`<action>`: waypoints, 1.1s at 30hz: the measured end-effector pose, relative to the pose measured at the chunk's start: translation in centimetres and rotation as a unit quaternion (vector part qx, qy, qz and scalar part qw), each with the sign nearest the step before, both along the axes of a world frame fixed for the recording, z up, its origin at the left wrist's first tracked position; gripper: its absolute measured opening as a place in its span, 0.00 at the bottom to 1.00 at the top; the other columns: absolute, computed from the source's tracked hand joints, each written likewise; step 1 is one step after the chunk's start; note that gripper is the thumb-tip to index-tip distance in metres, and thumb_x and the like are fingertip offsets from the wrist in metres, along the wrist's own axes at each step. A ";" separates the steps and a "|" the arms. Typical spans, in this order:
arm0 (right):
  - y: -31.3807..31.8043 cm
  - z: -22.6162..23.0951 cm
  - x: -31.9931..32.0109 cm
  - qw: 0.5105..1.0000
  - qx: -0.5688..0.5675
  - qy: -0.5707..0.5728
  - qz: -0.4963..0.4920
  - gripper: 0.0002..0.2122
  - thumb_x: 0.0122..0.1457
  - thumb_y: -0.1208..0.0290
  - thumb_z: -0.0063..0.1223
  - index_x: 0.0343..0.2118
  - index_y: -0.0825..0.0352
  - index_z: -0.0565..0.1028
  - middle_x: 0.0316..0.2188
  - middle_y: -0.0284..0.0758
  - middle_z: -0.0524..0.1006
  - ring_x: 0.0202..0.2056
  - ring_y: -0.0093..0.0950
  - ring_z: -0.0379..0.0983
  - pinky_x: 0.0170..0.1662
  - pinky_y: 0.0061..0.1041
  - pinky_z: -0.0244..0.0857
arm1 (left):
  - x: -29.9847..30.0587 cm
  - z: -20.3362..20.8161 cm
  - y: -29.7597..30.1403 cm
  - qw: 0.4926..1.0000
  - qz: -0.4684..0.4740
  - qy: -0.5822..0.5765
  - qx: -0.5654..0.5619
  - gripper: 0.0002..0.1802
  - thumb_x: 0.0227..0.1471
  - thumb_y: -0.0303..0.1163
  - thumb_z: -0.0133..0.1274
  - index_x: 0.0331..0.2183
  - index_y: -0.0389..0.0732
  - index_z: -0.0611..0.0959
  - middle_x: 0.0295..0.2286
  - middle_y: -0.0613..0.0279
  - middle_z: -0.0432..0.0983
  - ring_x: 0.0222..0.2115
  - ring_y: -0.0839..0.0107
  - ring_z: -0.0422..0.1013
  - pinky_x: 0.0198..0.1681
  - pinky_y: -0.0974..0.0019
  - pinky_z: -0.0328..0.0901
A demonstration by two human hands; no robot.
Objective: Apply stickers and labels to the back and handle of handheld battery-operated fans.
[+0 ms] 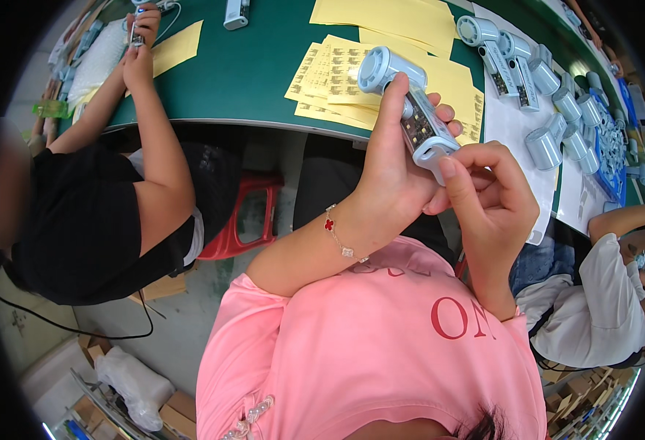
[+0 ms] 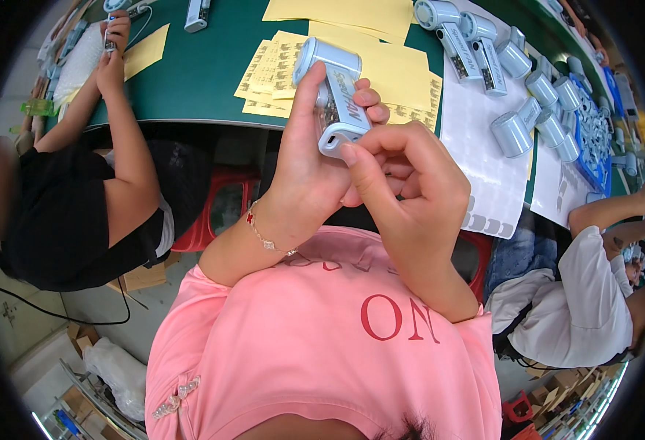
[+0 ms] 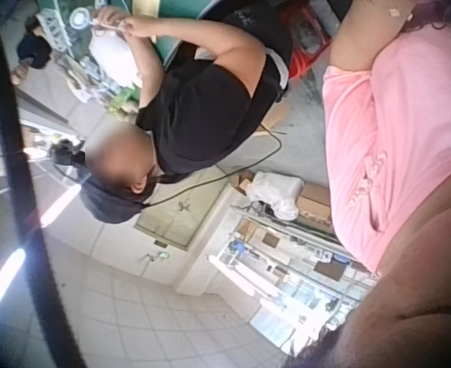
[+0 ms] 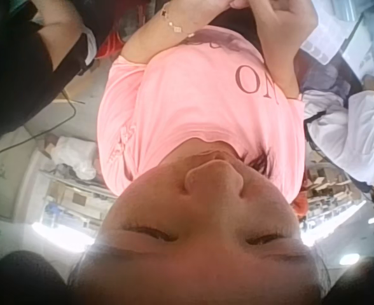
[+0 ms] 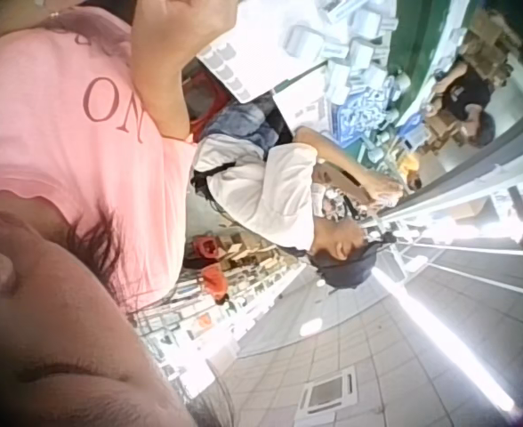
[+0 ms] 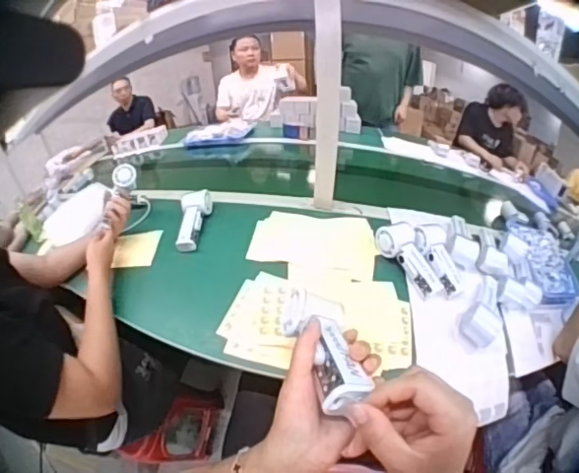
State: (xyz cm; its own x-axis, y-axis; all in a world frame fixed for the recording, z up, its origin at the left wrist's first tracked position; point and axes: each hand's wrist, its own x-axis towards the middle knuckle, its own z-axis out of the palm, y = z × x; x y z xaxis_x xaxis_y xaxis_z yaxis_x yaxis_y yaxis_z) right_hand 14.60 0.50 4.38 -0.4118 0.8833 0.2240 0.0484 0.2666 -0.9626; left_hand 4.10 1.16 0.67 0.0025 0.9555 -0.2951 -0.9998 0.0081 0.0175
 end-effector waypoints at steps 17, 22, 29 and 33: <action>0.0 -1.2 -0.8 0.986 0.053 -0.085 -0.132 0.17 0.46 0.80 0.60 0.38 0.72 0.65 0.20 0.32 0.71 0.17 0.14 0.67 0.18 0.09 0.59 | -0.3 -1.2 -0.2 0.994 0.045 0.096 0.004 0.24 0.50 0.51 0.47 0.36 0.40 0.66 0.23 0.64 0.65 0.26 0.71 0.63 0.30 0.70 0.61; 1.5 -3.2 -0.4 0.999 0.017 0.018 -0.024 0.18 0.46 0.73 0.61 0.40 0.68 0.69 0.18 0.29 0.71 0.15 0.10 0.63 0.17 0.09 0.54 | -1.1 -0.6 -0.7 1.000 -0.023 0.018 -0.005 0.24 0.50 0.55 0.45 0.33 0.42 0.70 0.24 0.65 0.66 0.25 0.70 0.65 0.25 0.68 0.62; 2.1 -4.5 -1.1 0.996 -0.005 0.068 0.063 0.11 0.60 0.73 0.40 0.44 0.69 0.70 0.25 0.33 0.74 0.16 0.15 0.65 0.20 0.12 0.59 | -3.3 -0.6 -0.3 0.993 -0.116 0.022 0.017 0.22 0.51 0.51 0.45 0.38 0.42 0.72 0.28 0.66 0.70 0.30 0.72 0.66 0.31 0.71 0.60; 4.7 -3.8 -0.3 0.974 -0.184 0.094 0.088 0.15 0.60 0.76 0.39 0.50 0.69 0.64 0.24 0.34 0.73 0.16 0.18 0.67 0.23 0.14 0.63 | -8.4 -1.7 2.9 0.961 -0.067 0.264 0.036 0.21 0.48 0.47 0.52 0.34 0.37 0.73 0.19 0.62 0.70 0.19 0.74 0.68 0.23 0.71 0.66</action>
State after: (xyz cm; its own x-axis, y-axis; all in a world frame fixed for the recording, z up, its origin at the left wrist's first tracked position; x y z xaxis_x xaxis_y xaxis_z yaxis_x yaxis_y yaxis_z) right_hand 14.33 5.22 0.55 -0.5469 0.8371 -0.0089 -0.1535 -0.1107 -0.9819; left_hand -4.29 4.04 -0.99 -0.0042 0.9752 -0.2214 -0.8410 0.1164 0.5284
